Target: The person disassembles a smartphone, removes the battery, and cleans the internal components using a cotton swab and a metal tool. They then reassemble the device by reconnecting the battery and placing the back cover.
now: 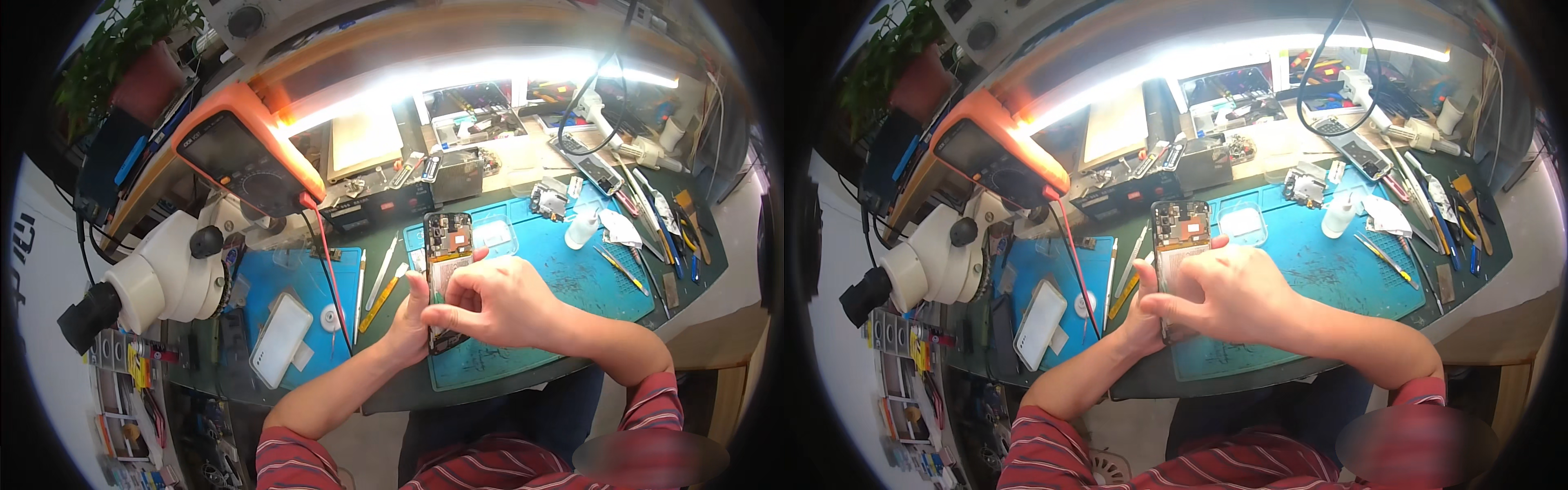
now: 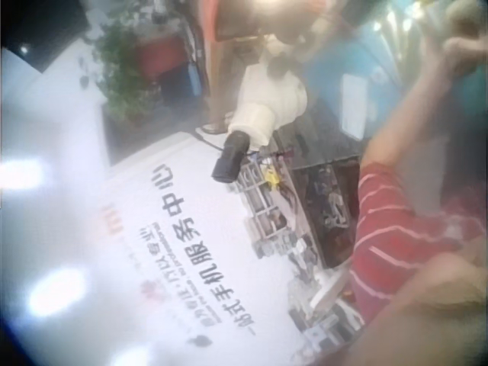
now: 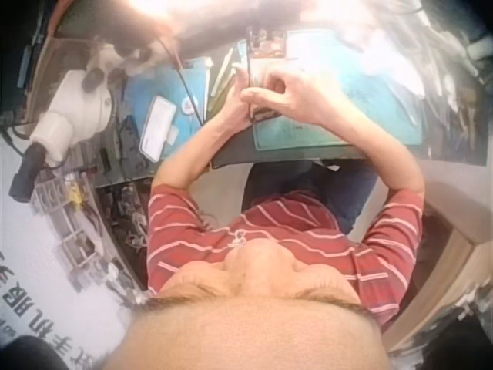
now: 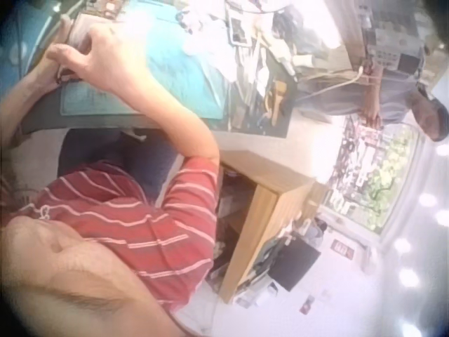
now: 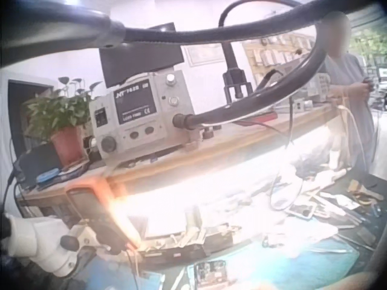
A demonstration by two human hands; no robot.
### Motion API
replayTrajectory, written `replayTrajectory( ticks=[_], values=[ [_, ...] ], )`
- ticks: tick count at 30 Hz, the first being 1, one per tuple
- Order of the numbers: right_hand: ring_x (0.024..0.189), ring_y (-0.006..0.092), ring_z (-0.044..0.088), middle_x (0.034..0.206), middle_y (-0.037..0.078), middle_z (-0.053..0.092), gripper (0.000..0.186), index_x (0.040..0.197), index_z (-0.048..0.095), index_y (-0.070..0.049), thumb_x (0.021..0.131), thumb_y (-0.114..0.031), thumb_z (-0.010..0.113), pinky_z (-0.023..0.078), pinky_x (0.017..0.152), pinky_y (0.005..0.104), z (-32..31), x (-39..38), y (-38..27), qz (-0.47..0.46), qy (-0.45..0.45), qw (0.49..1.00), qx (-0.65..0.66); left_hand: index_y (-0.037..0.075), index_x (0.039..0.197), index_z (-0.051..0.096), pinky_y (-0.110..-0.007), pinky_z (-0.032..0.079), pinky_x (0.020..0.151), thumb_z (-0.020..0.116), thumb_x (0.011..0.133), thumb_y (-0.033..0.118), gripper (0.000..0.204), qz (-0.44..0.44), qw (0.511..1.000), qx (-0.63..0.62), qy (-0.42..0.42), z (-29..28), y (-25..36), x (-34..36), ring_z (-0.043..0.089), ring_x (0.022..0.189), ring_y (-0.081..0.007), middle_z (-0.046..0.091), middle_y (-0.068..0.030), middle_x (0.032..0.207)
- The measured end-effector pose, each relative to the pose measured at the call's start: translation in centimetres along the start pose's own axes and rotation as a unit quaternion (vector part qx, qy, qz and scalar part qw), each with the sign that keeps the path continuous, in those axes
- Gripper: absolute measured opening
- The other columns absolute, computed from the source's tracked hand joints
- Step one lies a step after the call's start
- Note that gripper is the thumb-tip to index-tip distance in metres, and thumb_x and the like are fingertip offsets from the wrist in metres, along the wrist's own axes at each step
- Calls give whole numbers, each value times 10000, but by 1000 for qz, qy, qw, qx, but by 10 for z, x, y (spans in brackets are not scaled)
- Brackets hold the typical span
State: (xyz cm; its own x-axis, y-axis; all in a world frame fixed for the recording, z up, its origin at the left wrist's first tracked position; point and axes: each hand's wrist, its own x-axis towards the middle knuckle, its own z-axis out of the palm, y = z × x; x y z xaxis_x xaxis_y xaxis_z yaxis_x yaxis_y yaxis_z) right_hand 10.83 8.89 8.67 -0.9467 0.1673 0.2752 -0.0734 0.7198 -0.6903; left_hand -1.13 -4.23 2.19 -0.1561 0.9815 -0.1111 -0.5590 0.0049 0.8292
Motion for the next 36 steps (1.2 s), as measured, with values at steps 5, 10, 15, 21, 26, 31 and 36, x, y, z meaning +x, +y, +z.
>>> replayTrajectory(
  ticks=[5, 10, 15, 21, 26, 31, 36],
  values=[
    [603, 114, 601, 680, 46, 641, 207, 869, 673, -10, 944, -198, 715, 474, 573, 274, 1, 5, 14, 35, -25, 987, 158, 13, 1567, 256, -411, 370, 1174, 316, 818, 870, 1139, 21, 999, -30, -6, -2, -2, 7, 414, 1426, -257, 357, -127, 1578],
    [650, 116, 617, 738, 57, 667, 132, 910, 675, -3, 941, -128, 700, 495, 611, 281, 15, 1, 24, 11, 27, 983, 183, 41, 1592, 180, -472, 361, 1175, 227, 767, 942, 1223, 6, 1000, 15, 3, 3, 5, 10, 345, 1472, -299, 269, -161, 1620],
    [667, 153, 643, 774, 78, 679, 96, 951, 678, -27, 923, -115, 703, 518, 631, 303, 35, -2, 32, -5, 50, 984, 173, 18, 1543, 295, -404, 429, 1117, 435, 903, 778, 1003, 13, 1000, -16, -17, -12, 0, 5, 487, 1361, -256, 405, -151, 1539],
    [868, 341, 700, 934, 140, 708, 327, 1188, 665, -103, 880, -207, 695, 553, 764, 388, 47, -4, 38, -16, 68, 988, 136, -22, 1410, 468, -445, 532, 1007, 544, 1030, 434, 598, 22, 996, 61, 55, -13, 5, -1, 617, 1208, -286, 574, -190, 1378],
    [798, 258, 718, 849, 128, 719, 243, 1008, 679, -22, 896, -236, 713, 541, 713, 375, 40, -5, 35, -3, 37, 976, 217, -51, 1449, 407, -441, 525, 1003, 514, 1030, 500, 701, 42, 997, 47, 34, -8, 5, 3, 612, 1214, -294, 562, -214, 1380],
    [770, 211, 711, 828, 112, 728, 235, 931, 683, 11, 885, -216, 726, 543, 711, 342, 34, -9, 36, -9, 44, 975, 219, -36, 1414, 449, -404, 525, 988, 464, 1015, 593, 745, 38, 996, 61, 49, 2, 7, 4, 629, 1174, -257, 607, -178, 1308],
    [781, 154, 698, 835, 115, 732, 223, 918, 687, 11, 884, -206, 723, 546, 717, 314, 28, -12, 35, 20, 16, 957, 287, -16, 1420, 447, -402, 528, 984, 443, 1005, 631, 769, 6, 996, 83, 27, -15, 9, 1, 624, 1183, -255, 601, -161, 1313]
  ],
)
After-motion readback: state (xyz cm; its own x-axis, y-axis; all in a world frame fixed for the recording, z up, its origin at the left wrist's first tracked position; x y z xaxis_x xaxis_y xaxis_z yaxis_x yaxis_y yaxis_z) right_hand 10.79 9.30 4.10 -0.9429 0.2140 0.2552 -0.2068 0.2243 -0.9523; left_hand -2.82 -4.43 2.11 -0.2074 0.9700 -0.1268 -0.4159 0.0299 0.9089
